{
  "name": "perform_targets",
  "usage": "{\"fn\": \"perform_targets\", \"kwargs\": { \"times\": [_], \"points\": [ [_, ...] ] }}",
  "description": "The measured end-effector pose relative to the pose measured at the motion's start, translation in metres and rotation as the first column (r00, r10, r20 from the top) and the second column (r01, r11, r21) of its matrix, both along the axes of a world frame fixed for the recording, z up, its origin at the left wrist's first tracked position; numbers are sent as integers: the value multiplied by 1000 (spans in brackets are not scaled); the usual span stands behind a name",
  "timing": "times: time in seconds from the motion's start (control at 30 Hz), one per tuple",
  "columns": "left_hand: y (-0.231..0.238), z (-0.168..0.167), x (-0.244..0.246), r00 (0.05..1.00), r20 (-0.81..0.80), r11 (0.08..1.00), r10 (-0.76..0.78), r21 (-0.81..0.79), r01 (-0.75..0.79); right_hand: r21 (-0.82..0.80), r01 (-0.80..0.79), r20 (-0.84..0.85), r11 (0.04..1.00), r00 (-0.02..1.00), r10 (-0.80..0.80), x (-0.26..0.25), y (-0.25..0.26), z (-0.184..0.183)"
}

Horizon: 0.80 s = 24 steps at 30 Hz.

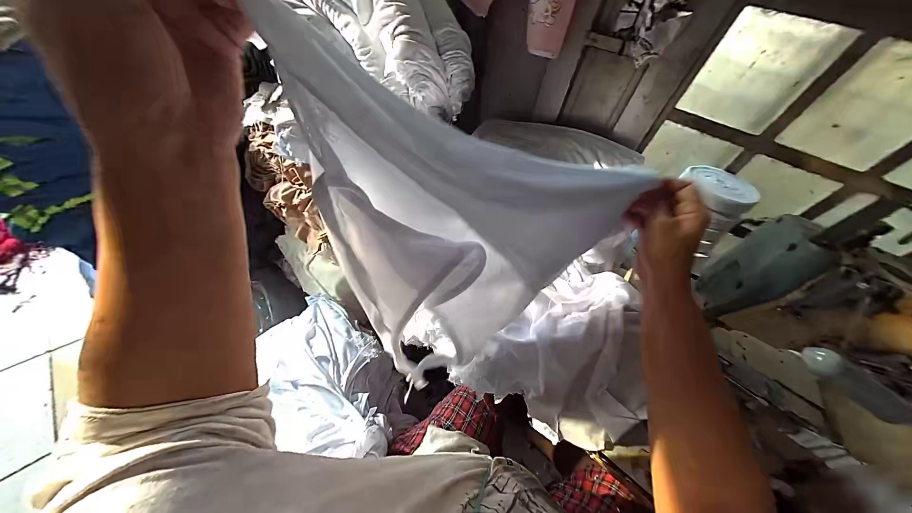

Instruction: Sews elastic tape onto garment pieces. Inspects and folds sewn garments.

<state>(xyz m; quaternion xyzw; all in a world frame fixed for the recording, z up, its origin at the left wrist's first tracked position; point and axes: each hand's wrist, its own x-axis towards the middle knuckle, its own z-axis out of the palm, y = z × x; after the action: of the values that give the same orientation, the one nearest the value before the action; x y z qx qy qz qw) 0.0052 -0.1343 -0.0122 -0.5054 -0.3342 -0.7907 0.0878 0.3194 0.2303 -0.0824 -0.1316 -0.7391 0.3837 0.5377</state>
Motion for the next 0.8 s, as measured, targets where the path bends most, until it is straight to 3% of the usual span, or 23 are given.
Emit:
{"fn": "perform_targets", "kwargs": {
  "times": [0.07, 0.1, 0.17, 0.23, 0.3, 0.4, 0.5, 0.6, 0.73, 0.8],
  "points": [
    [32, -9, 32, 928, 321, 982, 188, -63, -177, 164, 131, -52, 978, 991, -125, -10, 13, 29],
    [46, -23, 27, 879, 397, 963, 262, -169, -211, 270, 192, -25, 943, 981, -192, -19, 22, 38],
    [66, -71, 15, 798, 433, 855, 418, -485, -185, 380, 183, 226, 907, 932, -283, -35, 40, 41],
    [77, -124, 17, 789, 387, 694, 477, -716, -69, 297, 116, 505, 948, 823, -259, -45, 48, 26],
    [79, -172, 28, 841, 273, 598, 467, -798, -74, 234, 102, 602, 967, 765, -227, -42, 42, -8],
    [55, -231, 51, 879, 126, 607, 461, -767, -208, 82, -53, 590, 995, 808, -6, -11, -6, -59],
    [21, -272, 77, 836, 76, 622, 543, -706, -339, -137, -232, 487, 963, 831, 270, 20, -76, -101],
    [5, -294, 100, 864, 32, 608, 503, -723, -328, 75, -395, 468, 916, 825, 318, 26, -120, -139],
    [7, -306, 107, 878, -325, 391, 351, -801, -453, 495, -498, 622, 712, 775, 110, 12, -144, -166],
    [4, -303, 105, 844, -458, 294, 278, -797, -528, 557, -501, 692, 663, 721, -36, 6, -146, -171]
  ]
}}
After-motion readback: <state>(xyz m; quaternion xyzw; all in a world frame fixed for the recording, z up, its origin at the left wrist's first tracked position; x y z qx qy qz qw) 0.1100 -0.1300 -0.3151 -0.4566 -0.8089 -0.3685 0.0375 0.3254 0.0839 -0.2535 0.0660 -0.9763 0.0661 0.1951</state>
